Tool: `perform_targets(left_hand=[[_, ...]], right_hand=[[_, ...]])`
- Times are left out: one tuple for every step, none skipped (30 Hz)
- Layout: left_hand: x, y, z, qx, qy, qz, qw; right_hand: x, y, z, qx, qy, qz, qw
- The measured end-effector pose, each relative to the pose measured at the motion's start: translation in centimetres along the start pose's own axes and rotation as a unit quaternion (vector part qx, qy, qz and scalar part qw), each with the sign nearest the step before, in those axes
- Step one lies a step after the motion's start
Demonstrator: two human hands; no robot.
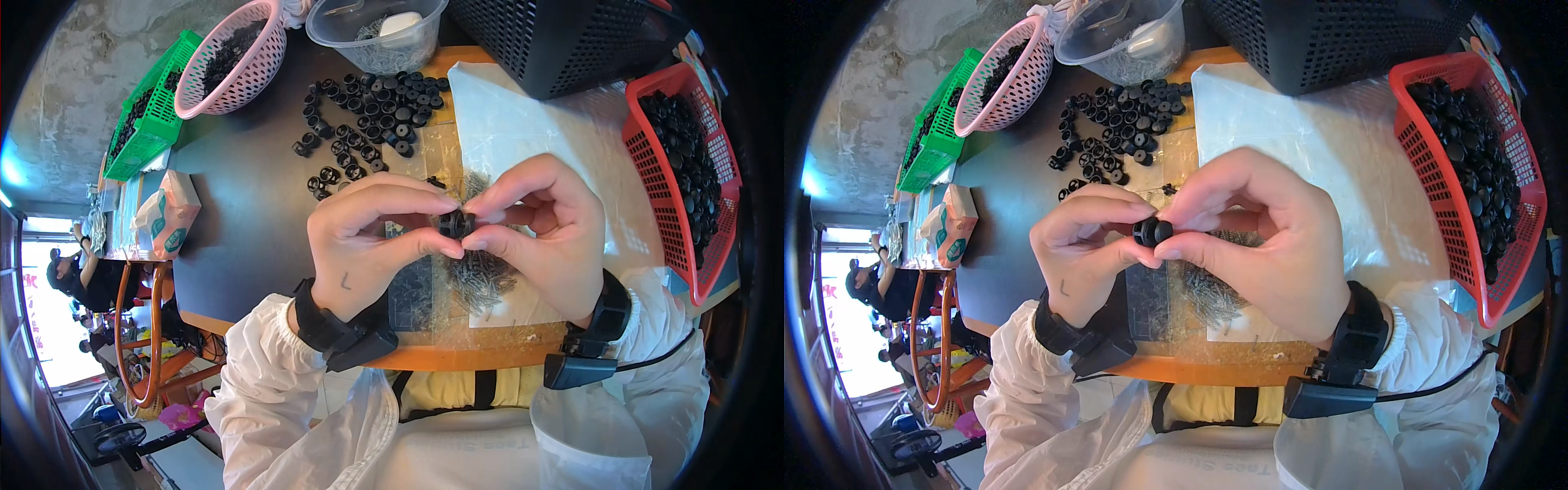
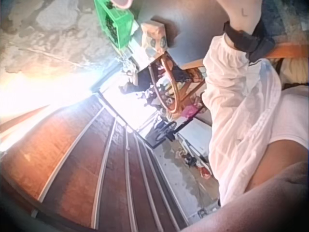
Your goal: Manually assembling small plastic or rubber components by inserting one piece into another.
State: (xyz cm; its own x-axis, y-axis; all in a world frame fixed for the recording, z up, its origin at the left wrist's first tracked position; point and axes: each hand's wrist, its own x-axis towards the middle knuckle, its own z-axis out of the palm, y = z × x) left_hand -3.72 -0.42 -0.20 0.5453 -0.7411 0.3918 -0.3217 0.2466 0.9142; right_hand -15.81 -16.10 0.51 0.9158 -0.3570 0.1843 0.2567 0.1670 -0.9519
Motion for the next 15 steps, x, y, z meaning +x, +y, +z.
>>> perform_targets(left_hand=[[0.01, 0.01, -0.03, 0.004, 0.0, 0.003, 1.0], [0.02, -0.01, -0.04, 0.004, -0.001, 0.003, 1.0], [0.03, -0.04, -0.04, 0.009, 0.001, 0.004, 1.0], [0.03, -0.05, -0.05, 0.013, 0.003, 0.006, 1.0], [0.02, 0.0, -0.13, 0.013, 0.003, 0.005, 1.0], [-0.01, 0.11, -0.25, 0.039, -0.006, 0.004, 0.999], [-0.03, 0.2, -0.3, 0.064, -0.014, 0.002, 0.998], [-0.03, 0.26, -0.24, 0.063, -0.015, 0.002, 0.998], [-0.03, 0.32, -0.17, 0.064, -0.011, 0.0, 0.998], [-0.02, 0.35, -0.13, 0.065, -0.007, -0.003, 0.998], [-0.04, 0.34, -0.17, 0.066, -0.006, -0.003, 0.998], [-0.03, 0.32, -0.24, 0.08, -0.005, 0.008, 0.997], [-0.04, 0.3, -0.31, 0.094, -0.004, 0.018, 0.995], [-0.01, 0.31, -0.27, 0.094, -0.003, 0.019, 0.995], [0.03, 0.33, -0.19, 0.104, 0.0, 0.034, 0.994]], right_hand=[[0.05, 0.0, -0.1, -0.011, -0.012, -0.003, 1.0], [0.11, 0.09, -0.33, -0.011, -0.011, -0.003, 1.0], [0.19, 0.26, -0.64, -0.045, -0.031, -0.037, 0.998], [0.26, 0.35, -0.82, -0.078, -0.052, -0.072, 0.993], [0.33, 0.28, -0.86, -0.078, -0.051, -0.071, 0.993], [0.39, 0.12, -0.89, -0.088, -0.053, -0.074, 0.992], [0.45, 0.04, -0.93, -0.099, -0.056, -0.077, 0.991], [0.49, 0.03, -0.99, -0.099, -0.055, -0.077, 0.991], [0.53, 0.02, -1.05, -0.112, -0.062, -0.092, 0.988], [0.54, 0.0, -1.08, -0.125, -0.068, -0.106, 0.984], [0.53, 0.04, -0.99, -0.125, -0.069, -0.106, 0.984], [0.5, 0.08, -0.82, -0.099, -0.061, -0.082, 0.99], [0.5, 0.14, -0.7, -0.073, -0.054, -0.058, 0.994], [0.52, 0.29, -0.69, -0.073, -0.055, -0.058, 0.994], [0.54, 0.59, -0.69, -0.029, -0.056, -0.022, 0.998]])
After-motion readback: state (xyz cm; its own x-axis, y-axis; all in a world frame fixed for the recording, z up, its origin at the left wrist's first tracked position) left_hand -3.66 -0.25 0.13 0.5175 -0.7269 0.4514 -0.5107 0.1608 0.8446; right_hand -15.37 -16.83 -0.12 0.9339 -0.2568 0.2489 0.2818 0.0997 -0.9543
